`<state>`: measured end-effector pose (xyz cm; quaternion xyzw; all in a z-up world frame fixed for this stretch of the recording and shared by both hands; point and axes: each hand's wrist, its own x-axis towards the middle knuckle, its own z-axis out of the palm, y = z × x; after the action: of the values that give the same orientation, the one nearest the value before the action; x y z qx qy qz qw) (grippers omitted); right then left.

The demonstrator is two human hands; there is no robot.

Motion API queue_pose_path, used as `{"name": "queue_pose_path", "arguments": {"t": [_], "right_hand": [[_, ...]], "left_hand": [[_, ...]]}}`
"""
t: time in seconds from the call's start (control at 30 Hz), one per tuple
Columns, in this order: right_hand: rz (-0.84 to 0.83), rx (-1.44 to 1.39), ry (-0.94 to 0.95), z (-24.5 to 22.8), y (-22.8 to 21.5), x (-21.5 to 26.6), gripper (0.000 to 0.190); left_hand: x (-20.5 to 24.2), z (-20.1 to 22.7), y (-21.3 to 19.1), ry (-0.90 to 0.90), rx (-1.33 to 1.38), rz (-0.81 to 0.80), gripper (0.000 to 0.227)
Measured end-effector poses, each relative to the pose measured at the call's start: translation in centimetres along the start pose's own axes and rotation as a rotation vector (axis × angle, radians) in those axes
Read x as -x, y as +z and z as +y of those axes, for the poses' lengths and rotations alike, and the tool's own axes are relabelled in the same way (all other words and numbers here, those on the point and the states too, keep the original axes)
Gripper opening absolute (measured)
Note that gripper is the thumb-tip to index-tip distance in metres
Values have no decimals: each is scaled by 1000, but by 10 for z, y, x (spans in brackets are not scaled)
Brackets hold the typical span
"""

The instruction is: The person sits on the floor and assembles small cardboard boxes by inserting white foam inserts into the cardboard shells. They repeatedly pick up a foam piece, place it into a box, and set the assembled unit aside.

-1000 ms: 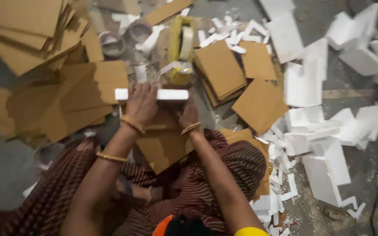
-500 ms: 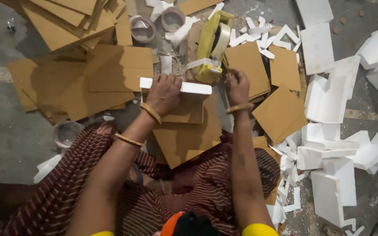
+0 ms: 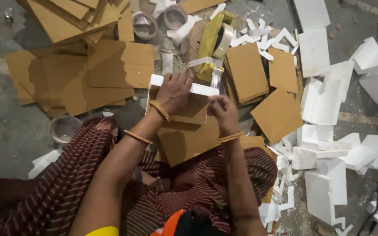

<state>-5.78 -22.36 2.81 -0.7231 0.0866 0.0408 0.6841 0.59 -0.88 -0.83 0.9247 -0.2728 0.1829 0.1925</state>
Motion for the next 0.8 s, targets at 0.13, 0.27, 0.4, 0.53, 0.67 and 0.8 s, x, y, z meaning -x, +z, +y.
{"name": "queue_pose_path", "arguments": {"t": [0.13, 0.27, 0.4, 0.53, 0.67, 0.8], "right_hand": [[33, -190, 234, 51, -3, -3, 20], [18, -274, 247, 93, -14, -24, 20], [135, -108, 311, 128, -26, -34, 12], [297, 500, 29, 132, -30, -41, 18], [209, 740, 46, 108, -38, -45, 29], [172, 364, -176, 74, -48, -51, 33]], "left_hand": [[-3, -1, 4, -11, 9, -14, 33], [-7, -3, 4, 5, -40, 36, 46], [-3, -4, 6, 24, -25, 25, 46], [-6, -2, 1, 19, -41, 5, 50], [-2, -3, -2, 44, -16, -16, 46], [-5, -6, 9, 34, -59, -51, 38]]}}
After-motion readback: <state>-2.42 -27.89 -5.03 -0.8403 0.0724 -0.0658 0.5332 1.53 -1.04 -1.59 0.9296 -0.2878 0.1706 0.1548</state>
